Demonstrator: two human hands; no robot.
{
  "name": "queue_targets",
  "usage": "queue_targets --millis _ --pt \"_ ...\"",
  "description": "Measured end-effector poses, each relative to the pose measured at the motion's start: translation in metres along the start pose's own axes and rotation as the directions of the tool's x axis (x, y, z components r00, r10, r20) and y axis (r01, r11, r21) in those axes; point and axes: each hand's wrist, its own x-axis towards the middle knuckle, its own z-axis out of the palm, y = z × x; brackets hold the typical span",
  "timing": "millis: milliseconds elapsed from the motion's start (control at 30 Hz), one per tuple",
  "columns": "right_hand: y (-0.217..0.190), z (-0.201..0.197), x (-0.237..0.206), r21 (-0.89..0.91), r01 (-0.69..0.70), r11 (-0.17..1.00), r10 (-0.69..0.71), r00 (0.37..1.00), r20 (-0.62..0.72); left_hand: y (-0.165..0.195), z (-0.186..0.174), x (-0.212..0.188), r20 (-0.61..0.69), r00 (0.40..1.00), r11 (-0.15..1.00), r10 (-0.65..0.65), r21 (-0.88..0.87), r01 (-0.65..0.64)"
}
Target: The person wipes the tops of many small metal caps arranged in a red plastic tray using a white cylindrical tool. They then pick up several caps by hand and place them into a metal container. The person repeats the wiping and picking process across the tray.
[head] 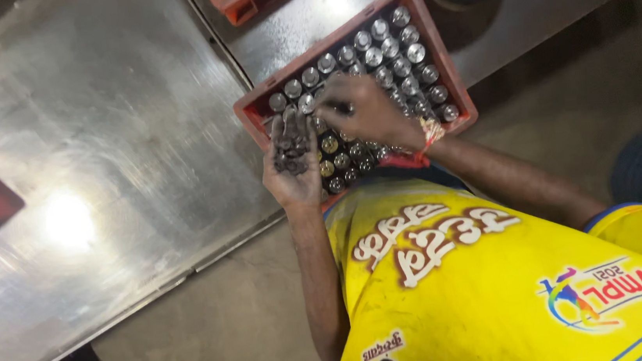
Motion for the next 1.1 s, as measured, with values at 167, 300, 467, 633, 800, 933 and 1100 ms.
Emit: queue_targets --millis 167,300,467,633,800,933,1100 --pt "-0.036 0.027 -0.004 -0.039 0.156 0.987 -0.153 0.986 0.071 -0.001 -0.004 -0.001 0.066 0.998 0.994 -0.012 0.112 0.004" --pt "-0.032 0.027 -0.001 -0.053 0.08 0.995 -0.073 0.99 0.122 -0.001 -0.009 0.0 0.12 0.991 0.997 -0.053 0.065 0.045" --pt "-0.028 0.029 -0.008 -0.074 -0.033 0.997 0.044 0.987 0.154 -0.003 -0.01 0.003 0.007 0.998 0.979 -0.07 0.191 0.067" --pt "-0.023 0.029 -0.009 -0.014 -0.074 0.997 0.075 0.991 0.114 -0.006 -0.014 0.006 0.085 0.988 0.981 -0.129 0.154 0.115" --pt "-0.022 0.025 -0.007 0.038 -0.148 0.988 0.145 0.985 0.089 -0.008 -0.015 0.006 0.061 0.993 0.978 -0.1 0.19 0.087" --pt "-0.026 0.025 -0.009 -0.041 -0.134 0.99 0.132 0.99 -0.054 -0.008 -0.012 0.006 0.034 0.992 0.979 -0.12 0.168 0.112" --pt "-0.028 0.017 -0.011 -0.159 0.033 0.987 -0.033 0.999 0.003 -0.009 -0.015 0.006 0.062 0.988 0.98 -0.143 0.146 0.132"
